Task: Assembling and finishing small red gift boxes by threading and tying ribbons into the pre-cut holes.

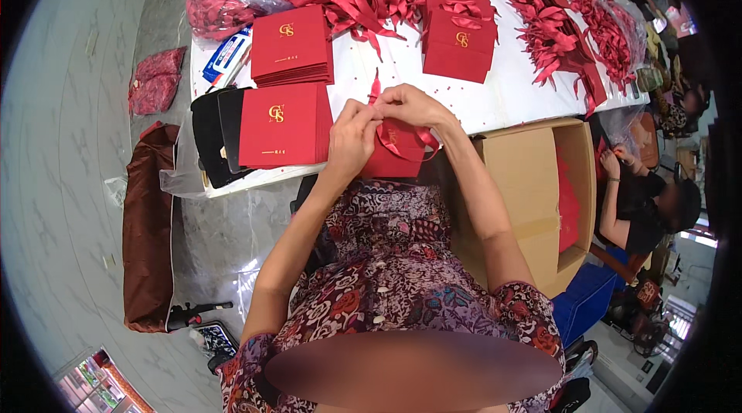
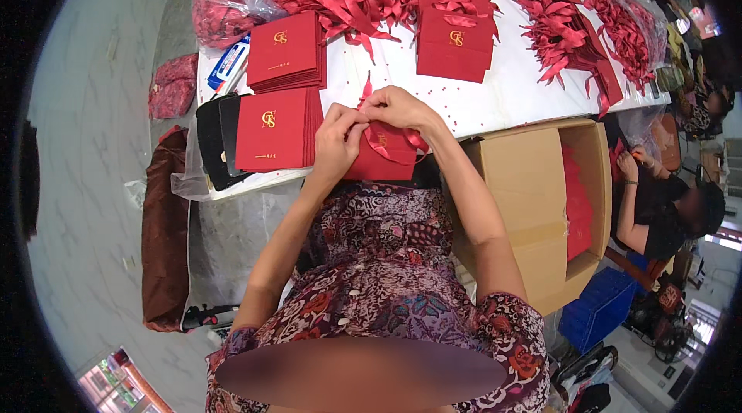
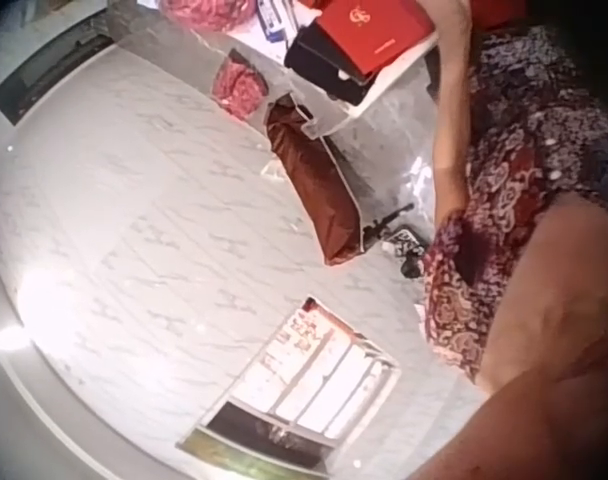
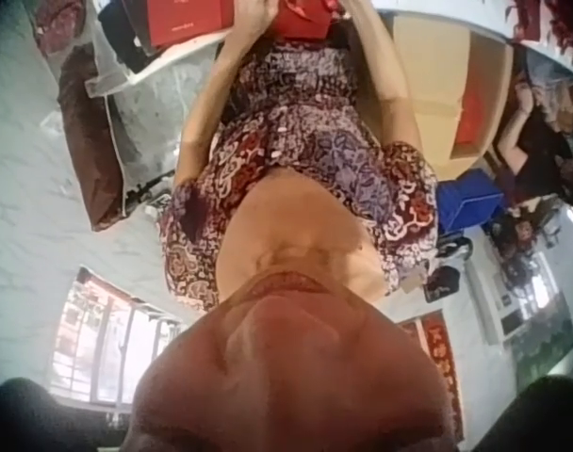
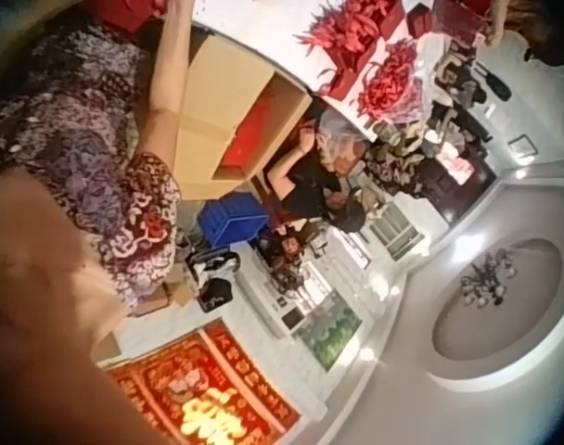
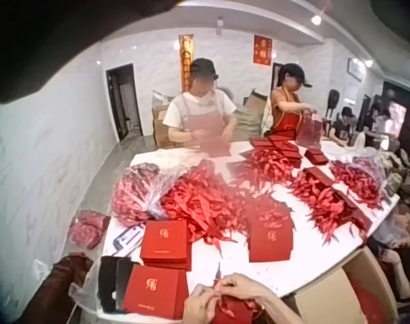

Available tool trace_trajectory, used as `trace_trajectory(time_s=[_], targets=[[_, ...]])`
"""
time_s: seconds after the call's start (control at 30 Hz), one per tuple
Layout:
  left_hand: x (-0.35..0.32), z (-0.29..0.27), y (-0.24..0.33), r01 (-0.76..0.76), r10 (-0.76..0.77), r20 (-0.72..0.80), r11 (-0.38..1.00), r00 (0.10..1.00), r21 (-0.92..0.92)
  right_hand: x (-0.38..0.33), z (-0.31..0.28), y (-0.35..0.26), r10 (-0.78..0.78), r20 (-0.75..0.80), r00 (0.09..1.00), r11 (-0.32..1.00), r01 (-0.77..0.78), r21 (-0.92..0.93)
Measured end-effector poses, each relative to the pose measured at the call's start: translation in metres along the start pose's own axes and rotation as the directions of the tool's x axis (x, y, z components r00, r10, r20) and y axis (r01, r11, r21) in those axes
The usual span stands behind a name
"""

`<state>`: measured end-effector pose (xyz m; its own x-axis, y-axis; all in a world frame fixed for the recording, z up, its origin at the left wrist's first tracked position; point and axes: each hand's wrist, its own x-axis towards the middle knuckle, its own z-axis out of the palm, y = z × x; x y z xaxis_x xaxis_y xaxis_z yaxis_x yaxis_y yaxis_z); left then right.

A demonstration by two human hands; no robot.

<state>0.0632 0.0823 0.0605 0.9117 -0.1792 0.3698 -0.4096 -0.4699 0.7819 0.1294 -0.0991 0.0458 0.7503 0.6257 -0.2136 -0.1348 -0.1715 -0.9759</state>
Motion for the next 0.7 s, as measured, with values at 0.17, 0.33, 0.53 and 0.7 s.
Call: trace_trajectory(time_s=[0.17, 0.33, 0.53, 0.7], targets=[[0.006, 0.003, 0.007, 0.111, -0.112, 0.021, 0.991, 0.993, 0.069, 0.022, 0.002, 0.014, 0.035, -0.372, 0.928, 0.979, -0.107, -0.175], [0.002, 0.01, -0.005, 0.211, -0.231, 0.059, 0.947, 0.971, 0.242, 0.02, 0.003, 0.004, -0.154, -0.604, 0.782, 0.941, -0.069, -0.33], [0.017, 0.009, 0.006, 0.345, -0.39, 0.093, 0.886, 0.916, 0.311, -0.026, -0.013, -0.005, -0.068, -0.639, 0.766, 0.895, -0.236, -0.378], [0.029, 0.016, -0.009, 0.266, -0.3, 0.029, 0.882, 0.953, 0.389, -0.018, 0.004, -0.005, -0.035, -0.66, 0.75, 0.766, -0.404, -0.5]])
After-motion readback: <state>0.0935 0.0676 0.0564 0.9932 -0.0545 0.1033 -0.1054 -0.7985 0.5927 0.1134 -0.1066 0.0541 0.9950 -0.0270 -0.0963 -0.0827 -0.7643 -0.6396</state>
